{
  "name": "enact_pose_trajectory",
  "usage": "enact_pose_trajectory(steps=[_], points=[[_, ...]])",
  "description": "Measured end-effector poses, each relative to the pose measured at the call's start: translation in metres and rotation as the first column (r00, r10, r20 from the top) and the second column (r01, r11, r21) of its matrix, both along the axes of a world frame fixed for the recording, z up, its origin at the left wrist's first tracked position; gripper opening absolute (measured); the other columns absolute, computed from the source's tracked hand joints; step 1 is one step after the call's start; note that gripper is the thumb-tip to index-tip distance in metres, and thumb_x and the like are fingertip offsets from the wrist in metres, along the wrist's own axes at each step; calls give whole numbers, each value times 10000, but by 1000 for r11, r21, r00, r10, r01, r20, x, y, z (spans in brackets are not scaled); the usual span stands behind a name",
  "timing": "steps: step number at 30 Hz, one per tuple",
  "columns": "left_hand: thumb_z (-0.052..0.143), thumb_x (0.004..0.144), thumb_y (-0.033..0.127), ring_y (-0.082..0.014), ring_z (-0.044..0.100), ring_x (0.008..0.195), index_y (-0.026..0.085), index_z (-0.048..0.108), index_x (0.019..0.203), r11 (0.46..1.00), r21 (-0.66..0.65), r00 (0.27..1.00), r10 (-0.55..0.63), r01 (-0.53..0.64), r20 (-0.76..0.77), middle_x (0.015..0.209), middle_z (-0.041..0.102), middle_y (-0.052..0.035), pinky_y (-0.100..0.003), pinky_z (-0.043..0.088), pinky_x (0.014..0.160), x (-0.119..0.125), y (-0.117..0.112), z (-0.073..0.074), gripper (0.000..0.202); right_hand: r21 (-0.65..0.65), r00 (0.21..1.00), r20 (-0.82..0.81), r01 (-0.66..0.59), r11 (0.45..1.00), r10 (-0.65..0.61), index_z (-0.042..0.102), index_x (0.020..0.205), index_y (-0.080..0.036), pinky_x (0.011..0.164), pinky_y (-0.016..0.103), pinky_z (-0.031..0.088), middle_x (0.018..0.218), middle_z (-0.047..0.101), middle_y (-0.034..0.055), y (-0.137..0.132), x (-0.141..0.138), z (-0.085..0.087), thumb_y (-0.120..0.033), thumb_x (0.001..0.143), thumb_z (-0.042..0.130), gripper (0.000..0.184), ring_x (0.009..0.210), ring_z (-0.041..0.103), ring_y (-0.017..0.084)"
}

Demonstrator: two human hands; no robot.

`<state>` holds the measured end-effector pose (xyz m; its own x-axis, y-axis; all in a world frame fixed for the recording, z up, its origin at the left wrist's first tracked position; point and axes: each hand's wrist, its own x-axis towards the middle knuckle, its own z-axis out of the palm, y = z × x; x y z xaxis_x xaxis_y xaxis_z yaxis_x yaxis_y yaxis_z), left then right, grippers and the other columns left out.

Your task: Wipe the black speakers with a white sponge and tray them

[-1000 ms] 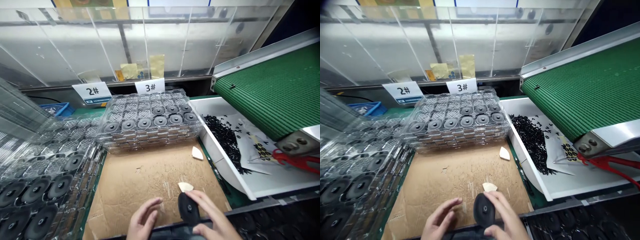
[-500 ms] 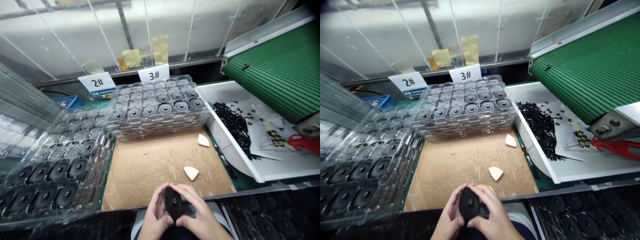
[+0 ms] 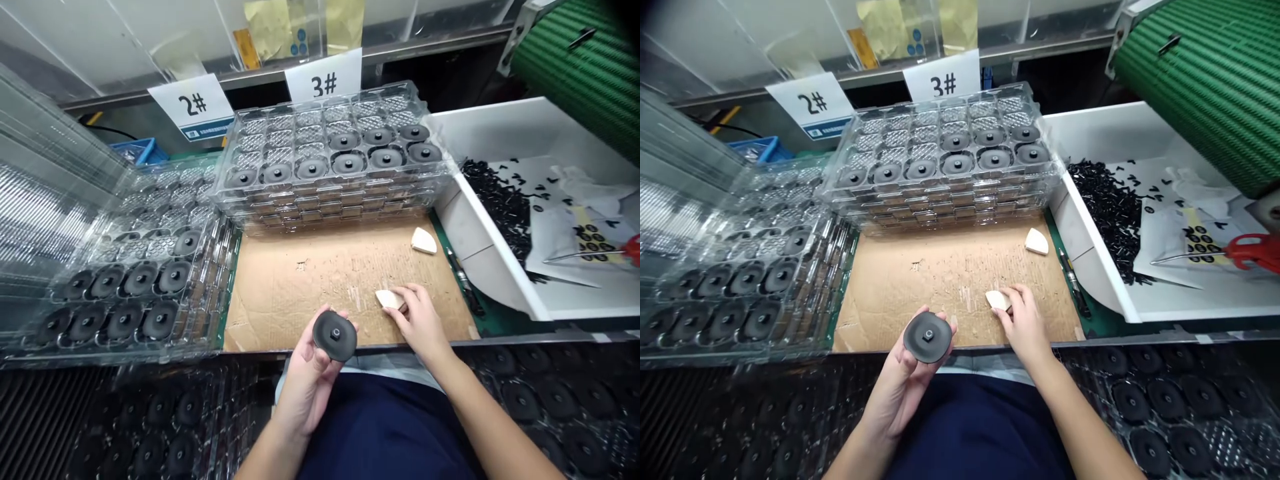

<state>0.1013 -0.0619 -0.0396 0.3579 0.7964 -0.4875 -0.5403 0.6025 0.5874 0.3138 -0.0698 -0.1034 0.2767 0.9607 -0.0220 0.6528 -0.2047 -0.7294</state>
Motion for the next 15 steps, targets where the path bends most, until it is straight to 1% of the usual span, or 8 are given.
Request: enact_pose_trajectory(steps=[3, 5, 7, 9, 10, 11, 13, 15], points=[[831, 563, 409, -298, 590, 1132, 253, 531, 1230, 1000, -25, 1000, -1, 1, 11, 1274, 586, -104, -399, 439, 995, 0, 1, 5, 748, 33, 995, -12, -102, 994, 103, 607, 1027, -207, 812, 420, 478, 1010, 597, 110, 7, -5, -2, -298, 879, 453, 233, 868, 580, 250], [838, 556, 393, -280, 607, 1105, 268, 516, 1242, 1000, -28, 1000, 13, -12, 23, 1263, 593, -92, -353, 478, 942, 2, 3, 8, 768, 46, 986, -17, -166, 985, 167, 646, 949, -214, 807, 414, 463, 892, 648, 83, 15, -6, 9, -269, 865, 470, 203, 861, 587, 255], [847, 541, 382, -263, 619, 1083, 277, 521, 1232, 1000, -19, 999, 19, -19, 29, 1252, 598, -78, -320, 497, 902, 4, 5, 10, 771, 53, 979, -30, -199, 979, 201, 671, 911, -214, 731, 387, 467, 802, 660, 60, 22, -9, 29, -280, 844, 511, 185, 748, 589, 232], [850, 530, 390, -257, 618, 1074, 266, 548, 1202, 1000, -4, 1000, 8, -8, 22, 1245, 597, -72, -311, 503, 886, 7, 8, 13, 747, 83, 977, -59, -201, 976, 206, 666, 988, -218, 649, 334, 463, 826, 663, 48, 24, -18, 58, -309, 861, 509, 221, 678, 575, 193], [849, 526, 397, -253, 617, 1069, 248, 568, 1180, 1000, 2, 1000, -6, 6, 10, 1226, 606, -73, -308, 505, 881, 8, 9, 15, 728, 118, 975, -74, -201, 972, 211, 637, 1082, -225, 642, 311, 461, 921, 665, 49, 22, -25, 74, -311, 890, 476, 265, 712, 579, 179], [845, 530, 405, -244, 618, 1057, 230, 587, 1156, 1000, 3, 1000, -23, 23, -5, 1194, 621, -73, -300, 505, 877, 9, 11, 17, 699, 182, 973, -88, -196, 964, 214, 606, 1141, -226, 700, 308, 461, 1008, 656, 51, 19, -34, 90, -305, 913, 453, 285, 813, 586, 180], [846, 537, 389, -213, 624, 1019, 213, 614, 1120, 998, -7, 998, -59, 58, -26, 1112, 656, -62, -276, 502, 875, 10, 13, 22, 652, 403, 946, -58, -271, 874, 320, 577, 1167, -153, 771, 321, 440, 1029, 660, 75, 11, -51, 117, -210, 924, 436, 287, 871, 577, 180], [858, 525, 351, -188, 634, 979, 230, 620, 1108, 997, -20, 997, -69, 68, -36, 1080, 671, -43, -243, 511, 837, 10, 14, 28, 641, 428, 887, -56, -394, 813, 459, 587, 1120, -121, 729, 293, 430, 940, 676, 63, 6, -63, 134, -134, 913, 432, 259, 804, 574, 160]])
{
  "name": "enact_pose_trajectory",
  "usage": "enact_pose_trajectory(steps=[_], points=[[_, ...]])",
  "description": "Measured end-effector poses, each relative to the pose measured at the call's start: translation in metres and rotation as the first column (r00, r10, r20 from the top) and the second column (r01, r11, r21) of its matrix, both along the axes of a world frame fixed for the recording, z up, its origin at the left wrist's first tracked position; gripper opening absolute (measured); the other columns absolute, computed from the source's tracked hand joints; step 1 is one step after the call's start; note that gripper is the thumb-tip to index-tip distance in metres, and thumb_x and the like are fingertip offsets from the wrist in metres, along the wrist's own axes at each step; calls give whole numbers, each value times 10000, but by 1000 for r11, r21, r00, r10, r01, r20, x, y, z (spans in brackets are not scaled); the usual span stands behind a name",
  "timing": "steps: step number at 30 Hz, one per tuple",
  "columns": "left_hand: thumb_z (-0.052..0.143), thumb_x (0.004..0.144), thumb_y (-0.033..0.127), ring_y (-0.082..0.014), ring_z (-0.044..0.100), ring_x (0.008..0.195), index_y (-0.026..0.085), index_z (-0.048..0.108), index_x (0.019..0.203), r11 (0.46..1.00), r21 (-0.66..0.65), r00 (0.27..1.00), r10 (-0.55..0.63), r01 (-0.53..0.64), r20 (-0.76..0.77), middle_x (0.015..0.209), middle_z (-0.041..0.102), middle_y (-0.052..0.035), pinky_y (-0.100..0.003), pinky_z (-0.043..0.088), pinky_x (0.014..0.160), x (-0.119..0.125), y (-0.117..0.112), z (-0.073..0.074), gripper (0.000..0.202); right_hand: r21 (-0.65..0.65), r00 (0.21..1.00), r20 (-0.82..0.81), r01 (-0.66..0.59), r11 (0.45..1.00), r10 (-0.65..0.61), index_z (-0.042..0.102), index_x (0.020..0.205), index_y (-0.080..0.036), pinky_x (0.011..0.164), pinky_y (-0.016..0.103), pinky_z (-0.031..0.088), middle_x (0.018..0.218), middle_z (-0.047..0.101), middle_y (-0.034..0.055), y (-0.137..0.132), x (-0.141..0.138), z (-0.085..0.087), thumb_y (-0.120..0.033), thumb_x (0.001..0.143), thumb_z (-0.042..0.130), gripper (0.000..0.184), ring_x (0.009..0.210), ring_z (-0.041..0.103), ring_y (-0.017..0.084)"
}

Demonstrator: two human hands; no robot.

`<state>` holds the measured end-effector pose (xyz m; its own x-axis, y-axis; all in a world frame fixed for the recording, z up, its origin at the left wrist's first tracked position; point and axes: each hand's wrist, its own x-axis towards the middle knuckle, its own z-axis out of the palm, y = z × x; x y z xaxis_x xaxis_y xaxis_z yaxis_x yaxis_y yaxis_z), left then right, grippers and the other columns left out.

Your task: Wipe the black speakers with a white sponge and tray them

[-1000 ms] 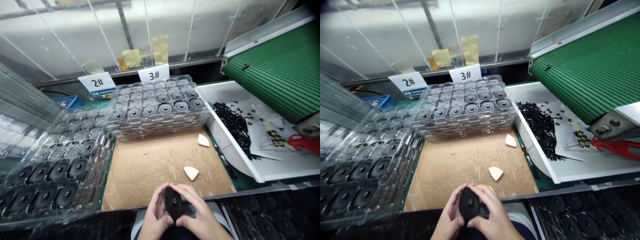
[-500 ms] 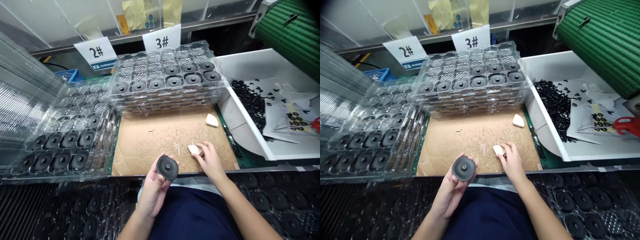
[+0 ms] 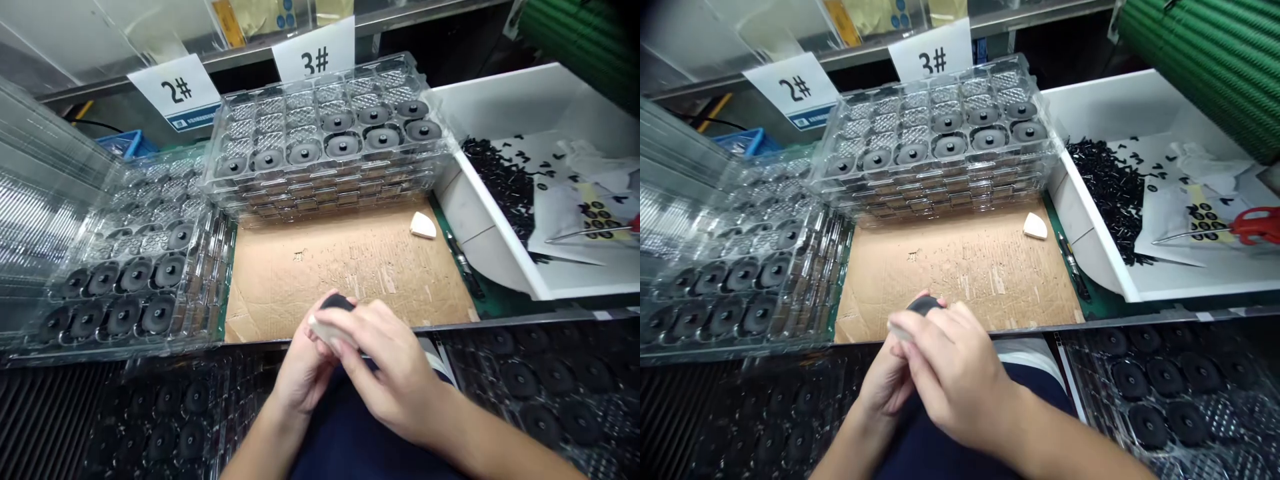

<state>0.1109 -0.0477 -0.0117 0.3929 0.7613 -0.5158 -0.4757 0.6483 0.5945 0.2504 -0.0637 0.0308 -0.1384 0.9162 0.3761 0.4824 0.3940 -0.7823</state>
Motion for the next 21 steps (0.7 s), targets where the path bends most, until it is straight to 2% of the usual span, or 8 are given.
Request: enact_pose_trajectory(steps=[2, 3, 7, 11, 13, 16, 18, 21], points=[[861, 530, 307, -169, 641, 951, 255, 625, 1101, 1000, -1, 1000, 12, -12, -10, 1072, 676, -22, -208, 517, 782, -1, 0, 4, 621, -71, 992, 32, -121, 990, 124, 610, 1058, -136, 676, 276, 416, 887, 681, 37, 1, -6, 7, -111, 904, 439, 231, 736, 565, 146], [857, 539, 300, -161, 645, 928, 246, 638, 1077, 1000, 1, 1000, 11, -11, -18, 1032, 685, -16, -195, 516, 757, -1, 0, 6, 583, -80, 991, 48, -123, 989, 127, 617, 1039, -140, 675, 279, 411, 888, 682, 35, 3, -8, 7, -116, 905, 441, 223, 730, 563, 148], [849, 549, 326, -140, 657, 836, 199, 688, 978, 999, 26, 999, -30, 29, 44, 875, 707, -10, -196, 509, 783, -3, -1, 9, 475, 110, 997, 34, 72, 991, -76, 583, 1106, -68, 720, 327, 407, 923, 665, 102, 1, -12, 1, -122, 917, 407, 264, 780, 554, 183], [888, 449, 288, -172, 661, 925, 270, 667, 1049, 1000, 10, 999, -1, 1, 53, 1045, 702, -3, -240, 510, 846, -9, 0, 10, 640, 33, 997, -13, -75, 997, 76, 586, 1062, -102, 690, 273, 416, 851, 657, 52, -9, -12, -1, -70, 887, 440, 230, 735, 549, 143], [875, 495, 273, -171, 665, 907, 259, 667, 1047, 1000, -2, 999, -27, 27, 24, 963, 714, 1, -233, 516, 820, -7, 1, 11, 591, 4, 999, 14, -39, 999, 39, 599, 1021, -113, 673, 270, 410, 849, 662, 47, -6, -13, 1, -86, 890, 440, 208, 722, 551, 140], [860, 530, 276, -182, 661, 893, 201, 691, 991, 996, 19, 996, -86, 85, 22, 775, 701, 6, -249, 498, 867, -2, 1, 15, 497, 118, 996, 33, 84, 989, -89, 591, 1068, -80, 687, 312, 399, 885, 666, 85, 3, -15, 4, -118, 910, 416, 239, 738, 553, 168], [877, 489, 252, -185, 655, 924, 210, 697, 986, 996, 37, 996, -77, 76, 33, 823, 715, 6, -250, 478, 907, -3, 1, 18, 530, 157, 1000, 9, 16, 987, -18, 578, 1095, -71, 703, 316, 401, 857, 659, 79, 0, -12, 6, -103, 910, 406, 254, 743, 553, 166], [897, 429, 250, -180, 668, 914, 273, 688, 1013, 997, 37, 994, -66, 63, 90, 1010, 720, 5, -255, 508, 859, -12, -1, 17, 621, 7, 987, 1, -160, 987, 160, 590, 1064, -131, 675, 263, 397, 808, 643, 20, -16, 4, 9, -79, 897, 435, 233, 713, 551, 124]])
